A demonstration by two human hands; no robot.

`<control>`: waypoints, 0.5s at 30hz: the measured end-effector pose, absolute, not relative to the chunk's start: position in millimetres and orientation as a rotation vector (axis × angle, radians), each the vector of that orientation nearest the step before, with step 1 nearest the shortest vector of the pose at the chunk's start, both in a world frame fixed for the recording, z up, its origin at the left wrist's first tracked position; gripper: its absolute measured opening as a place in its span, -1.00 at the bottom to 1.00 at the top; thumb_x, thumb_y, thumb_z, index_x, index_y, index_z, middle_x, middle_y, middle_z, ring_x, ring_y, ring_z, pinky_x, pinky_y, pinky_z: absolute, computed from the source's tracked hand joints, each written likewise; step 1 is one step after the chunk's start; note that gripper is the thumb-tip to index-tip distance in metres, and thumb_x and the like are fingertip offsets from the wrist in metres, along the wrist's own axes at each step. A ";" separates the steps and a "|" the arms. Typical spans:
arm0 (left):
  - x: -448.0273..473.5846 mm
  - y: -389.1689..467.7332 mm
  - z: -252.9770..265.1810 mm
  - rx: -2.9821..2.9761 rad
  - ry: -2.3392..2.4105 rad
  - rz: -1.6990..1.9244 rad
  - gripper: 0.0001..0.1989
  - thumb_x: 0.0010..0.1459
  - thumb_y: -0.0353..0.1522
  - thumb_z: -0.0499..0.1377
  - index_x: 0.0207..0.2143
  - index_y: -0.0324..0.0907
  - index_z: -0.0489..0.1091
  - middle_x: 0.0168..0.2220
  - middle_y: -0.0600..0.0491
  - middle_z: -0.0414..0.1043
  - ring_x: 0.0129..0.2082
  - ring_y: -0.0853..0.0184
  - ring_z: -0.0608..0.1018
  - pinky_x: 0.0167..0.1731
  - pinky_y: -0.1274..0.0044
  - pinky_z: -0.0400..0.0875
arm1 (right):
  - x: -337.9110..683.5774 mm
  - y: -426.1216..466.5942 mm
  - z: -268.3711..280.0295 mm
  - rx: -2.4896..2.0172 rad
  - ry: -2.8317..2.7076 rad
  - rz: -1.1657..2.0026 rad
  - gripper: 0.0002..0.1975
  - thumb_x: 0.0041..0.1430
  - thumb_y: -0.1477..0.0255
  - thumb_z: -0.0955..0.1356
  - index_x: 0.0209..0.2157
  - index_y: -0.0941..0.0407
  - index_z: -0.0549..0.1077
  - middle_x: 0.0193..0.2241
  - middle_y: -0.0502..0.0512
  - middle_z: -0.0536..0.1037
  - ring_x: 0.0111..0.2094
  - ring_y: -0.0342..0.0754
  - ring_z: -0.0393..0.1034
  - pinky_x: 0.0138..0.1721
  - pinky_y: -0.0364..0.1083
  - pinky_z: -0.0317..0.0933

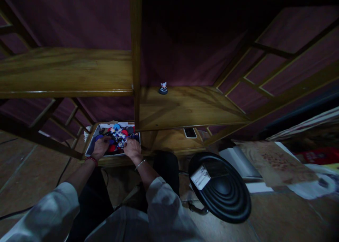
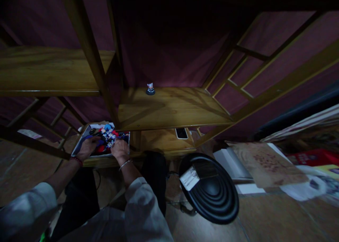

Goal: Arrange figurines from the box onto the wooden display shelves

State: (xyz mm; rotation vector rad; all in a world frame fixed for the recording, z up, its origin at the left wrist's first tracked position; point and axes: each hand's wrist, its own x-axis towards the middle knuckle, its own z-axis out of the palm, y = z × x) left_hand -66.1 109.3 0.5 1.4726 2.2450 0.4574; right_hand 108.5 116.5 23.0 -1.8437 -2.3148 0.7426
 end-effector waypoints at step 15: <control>-59.3 125.1 0.9 1.573 2.256 0.187 -0.53 0.07 -0.42 0.01 0.08 -0.22 0.25 -0.02 -0.12 0.41 -0.09 0.21 0.49 -0.10 0.47 0.33 | 108.3 117.0 20.2 -1.842 -2.314 0.734 -0.74 0.11 0.39 0.23 -0.18 0.10 0.44 -0.25 0.17 0.56 -0.23 0.00 0.46 -0.23 -0.10 0.27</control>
